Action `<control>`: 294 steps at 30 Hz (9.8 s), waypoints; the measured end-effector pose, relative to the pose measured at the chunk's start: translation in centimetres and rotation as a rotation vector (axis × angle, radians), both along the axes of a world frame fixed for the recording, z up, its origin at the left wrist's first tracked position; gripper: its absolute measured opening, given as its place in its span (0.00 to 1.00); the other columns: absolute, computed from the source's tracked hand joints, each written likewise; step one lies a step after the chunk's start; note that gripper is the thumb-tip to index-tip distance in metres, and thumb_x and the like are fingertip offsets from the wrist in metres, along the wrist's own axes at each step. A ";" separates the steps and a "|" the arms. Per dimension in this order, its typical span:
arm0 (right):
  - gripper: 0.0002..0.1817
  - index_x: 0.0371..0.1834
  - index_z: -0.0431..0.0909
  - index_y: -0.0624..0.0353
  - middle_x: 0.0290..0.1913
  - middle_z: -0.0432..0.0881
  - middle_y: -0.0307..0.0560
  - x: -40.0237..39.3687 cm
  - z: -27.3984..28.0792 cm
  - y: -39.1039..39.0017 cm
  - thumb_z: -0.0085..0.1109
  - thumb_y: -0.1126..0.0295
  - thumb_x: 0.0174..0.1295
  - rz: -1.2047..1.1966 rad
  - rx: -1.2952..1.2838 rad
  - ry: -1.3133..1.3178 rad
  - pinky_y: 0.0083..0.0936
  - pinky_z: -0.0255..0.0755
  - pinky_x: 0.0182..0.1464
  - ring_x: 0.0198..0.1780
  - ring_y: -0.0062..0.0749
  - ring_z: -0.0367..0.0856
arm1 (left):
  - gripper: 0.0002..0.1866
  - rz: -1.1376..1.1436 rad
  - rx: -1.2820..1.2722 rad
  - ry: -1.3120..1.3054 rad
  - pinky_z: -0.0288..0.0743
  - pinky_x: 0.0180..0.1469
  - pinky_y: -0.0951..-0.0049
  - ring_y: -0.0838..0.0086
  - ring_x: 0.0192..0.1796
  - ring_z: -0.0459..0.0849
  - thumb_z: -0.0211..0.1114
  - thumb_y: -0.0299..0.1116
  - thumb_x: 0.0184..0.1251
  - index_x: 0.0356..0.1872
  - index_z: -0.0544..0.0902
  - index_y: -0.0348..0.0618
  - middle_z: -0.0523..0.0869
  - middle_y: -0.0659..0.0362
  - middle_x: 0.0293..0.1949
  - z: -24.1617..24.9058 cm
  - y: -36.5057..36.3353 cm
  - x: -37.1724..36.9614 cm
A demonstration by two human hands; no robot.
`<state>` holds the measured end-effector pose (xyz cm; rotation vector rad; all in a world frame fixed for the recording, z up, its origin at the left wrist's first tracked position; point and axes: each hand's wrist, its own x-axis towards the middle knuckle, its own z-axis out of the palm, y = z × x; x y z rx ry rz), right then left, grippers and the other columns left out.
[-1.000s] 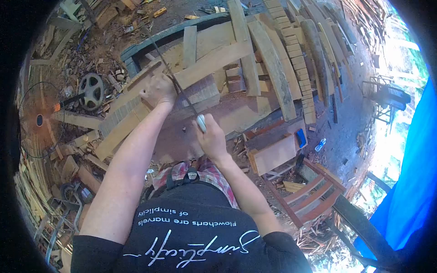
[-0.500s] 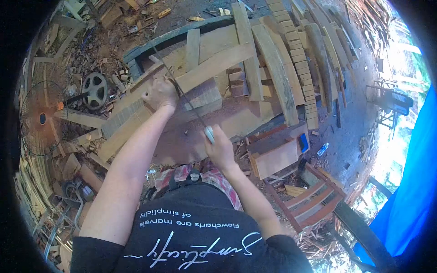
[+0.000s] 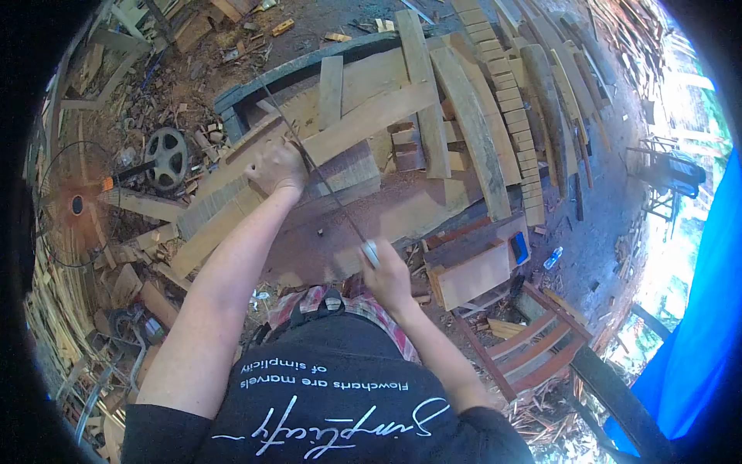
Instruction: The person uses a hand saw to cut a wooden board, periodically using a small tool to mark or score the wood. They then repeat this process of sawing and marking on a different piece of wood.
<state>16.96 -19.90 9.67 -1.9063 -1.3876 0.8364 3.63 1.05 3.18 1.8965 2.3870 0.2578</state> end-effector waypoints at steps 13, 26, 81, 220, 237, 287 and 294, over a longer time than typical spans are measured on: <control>0.13 0.38 0.69 0.61 0.30 0.76 0.63 -0.9 -0.5 3.5 0.60 0.64 0.62 0.027 -0.048 0.033 0.45 0.70 0.33 0.36 0.64 0.76 | 0.13 0.010 0.027 0.007 0.59 0.50 0.58 0.64 0.47 0.80 0.52 0.38 0.62 0.33 0.87 0.50 0.85 0.58 0.40 -0.6 -0.2 0.0; 0.14 0.37 0.68 0.60 0.30 0.77 0.59 -1.4 -0.3 5.4 0.61 0.62 0.62 0.000 -0.036 0.054 0.44 0.71 0.34 0.34 0.61 0.77 | 0.14 0.010 0.076 0.050 0.60 0.49 0.58 0.65 0.46 0.81 0.52 0.40 0.62 0.33 0.86 0.51 0.86 0.58 0.38 -0.9 -0.1 -0.1; 0.13 0.34 0.70 0.60 0.28 0.75 0.58 -2.9 -2.0 6.4 0.65 0.66 0.60 -0.105 0.070 0.031 0.40 0.70 0.31 0.32 0.58 0.77 | 0.11 -0.029 -0.064 -0.008 0.63 0.41 0.58 0.60 0.39 0.85 0.55 0.39 0.58 0.32 0.86 0.50 0.87 0.55 0.33 -2.0 1.0 -0.7; 0.11 0.36 0.66 0.58 0.30 0.77 0.57 -6.5 -0.7 -3.9 0.59 0.66 0.61 -0.007 0.040 -0.161 0.46 0.72 0.32 0.34 0.58 0.79 | 0.17 -0.060 -0.133 0.045 0.59 0.55 0.55 0.62 0.51 0.81 0.50 0.45 0.65 0.41 0.85 0.50 0.86 0.56 0.44 -0.3 -1.7 -4.7; 0.13 0.36 0.66 0.57 0.29 0.77 0.57 -6.5 -0.8 -2.6 0.61 0.66 0.61 0.004 -0.031 -0.186 0.45 0.72 0.31 0.32 0.59 0.78 | 0.16 -0.051 -0.072 0.058 0.61 0.50 0.55 0.60 0.47 0.82 0.50 0.43 0.65 0.37 0.86 0.49 0.88 0.55 0.36 -1.0 -1.5 -4.7; 0.12 0.36 0.68 0.59 0.27 0.77 0.60 -7.4 -1.1 -1.9 0.60 0.66 0.63 -0.058 -0.003 -0.104 0.45 0.71 0.30 0.32 0.61 0.78 | 0.14 -0.036 0.010 0.013 0.60 0.49 0.57 0.61 0.45 0.81 0.52 0.43 0.64 0.39 0.86 0.54 0.87 0.56 0.37 -0.7 -1.2 -4.6; 0.13 0.33 0.67 0.59 0.24 0.77 0.56 -7.4 0.8 -7.7 0.61 0.64 0.63 -0.132 -0.107 -0.110 0.42 0.71 0.29 0.29 0.58 0.79 | 0.15 -0.081 -0.060 -0.031 0.60 0.50 0.57 0.62 0.47 0.80 0.52 0.41 0.62 0.38 0.86 0.51 0.87 0.56 0.36 0.0 -1.5 -4.9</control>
